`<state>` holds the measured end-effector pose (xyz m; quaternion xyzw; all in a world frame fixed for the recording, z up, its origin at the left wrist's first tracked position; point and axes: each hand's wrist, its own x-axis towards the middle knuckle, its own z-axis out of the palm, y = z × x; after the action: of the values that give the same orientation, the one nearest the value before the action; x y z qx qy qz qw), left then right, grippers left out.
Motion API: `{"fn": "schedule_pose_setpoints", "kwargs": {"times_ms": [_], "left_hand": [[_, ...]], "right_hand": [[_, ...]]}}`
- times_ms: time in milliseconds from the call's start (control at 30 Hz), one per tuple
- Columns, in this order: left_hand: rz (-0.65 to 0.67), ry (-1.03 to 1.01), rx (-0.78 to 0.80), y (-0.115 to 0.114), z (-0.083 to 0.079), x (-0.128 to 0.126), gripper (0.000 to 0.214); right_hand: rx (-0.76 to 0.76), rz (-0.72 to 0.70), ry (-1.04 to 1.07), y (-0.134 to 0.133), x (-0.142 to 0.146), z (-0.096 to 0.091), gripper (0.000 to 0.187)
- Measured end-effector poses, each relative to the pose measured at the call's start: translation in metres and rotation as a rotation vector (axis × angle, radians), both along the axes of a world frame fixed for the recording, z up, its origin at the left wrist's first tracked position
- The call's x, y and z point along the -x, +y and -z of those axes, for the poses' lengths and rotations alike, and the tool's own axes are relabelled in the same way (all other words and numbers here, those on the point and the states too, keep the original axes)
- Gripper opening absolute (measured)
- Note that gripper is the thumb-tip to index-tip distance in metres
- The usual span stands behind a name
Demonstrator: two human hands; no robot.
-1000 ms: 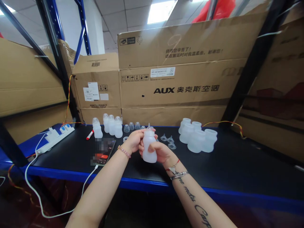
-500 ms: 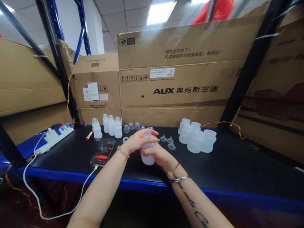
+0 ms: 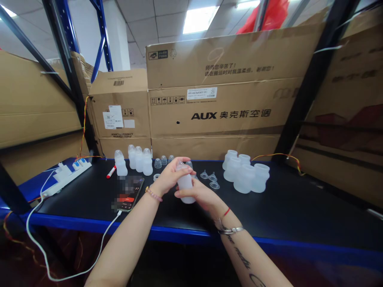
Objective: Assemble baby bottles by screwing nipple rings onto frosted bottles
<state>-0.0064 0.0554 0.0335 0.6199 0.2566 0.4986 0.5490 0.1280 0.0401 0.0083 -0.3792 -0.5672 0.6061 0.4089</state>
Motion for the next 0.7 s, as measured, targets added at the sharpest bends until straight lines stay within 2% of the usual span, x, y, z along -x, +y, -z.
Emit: {"fn": "schedule_pose_setpoints", "kwargs": {"times_ms": [33, 100, 167, 267, 333, 567, 700], "left_hand": [[-0.089, -0.026, -0.030, 0.001, 0.002, -0.005, 0.050], [-0.209, -0.032, -0.069, 0.000, 0.005, -0.013, 0.048], [-0.223, 0.009, -0.061, -0.003, 0.006, -0.018, 0.044], [-0.131, 0.039, 0.002, -0.006, 0.004, -0.019, 0.038], [-0.046, 0.045, 0.034, -0.007, 0.002, -0.017, 0.036], [0.201, 0.113, 0.078, -0.009, -0.003, -0.006, 0.036], [0.273, 0.040, 0.079, -0.011, -0.005, -0.005, 0.041]], "right_hand": [[0.010, 0.069, -0.021, 0.000, 0.000, 0.001, 0.042], [0.058, 0.115, -0.017, 0.001, 0.000, 0.003, 0.037], [0.061, 0.123, -0.025, 0.000, 0.003, 0.006, 0.030], [-0.020, 0.137, -0.034, -0.001, 0.007, 0.010, 0.027], [-0.059, 0.089, -0.012, -0.004, 0.008, 0.011, 0.025], [-0.018, -0.236, -0.002, -0.013, -0.001, 0.008, 0.013], [0.054, -0.433, 0.100, -0.012, -0.006, 0.005, 0.017]]}}
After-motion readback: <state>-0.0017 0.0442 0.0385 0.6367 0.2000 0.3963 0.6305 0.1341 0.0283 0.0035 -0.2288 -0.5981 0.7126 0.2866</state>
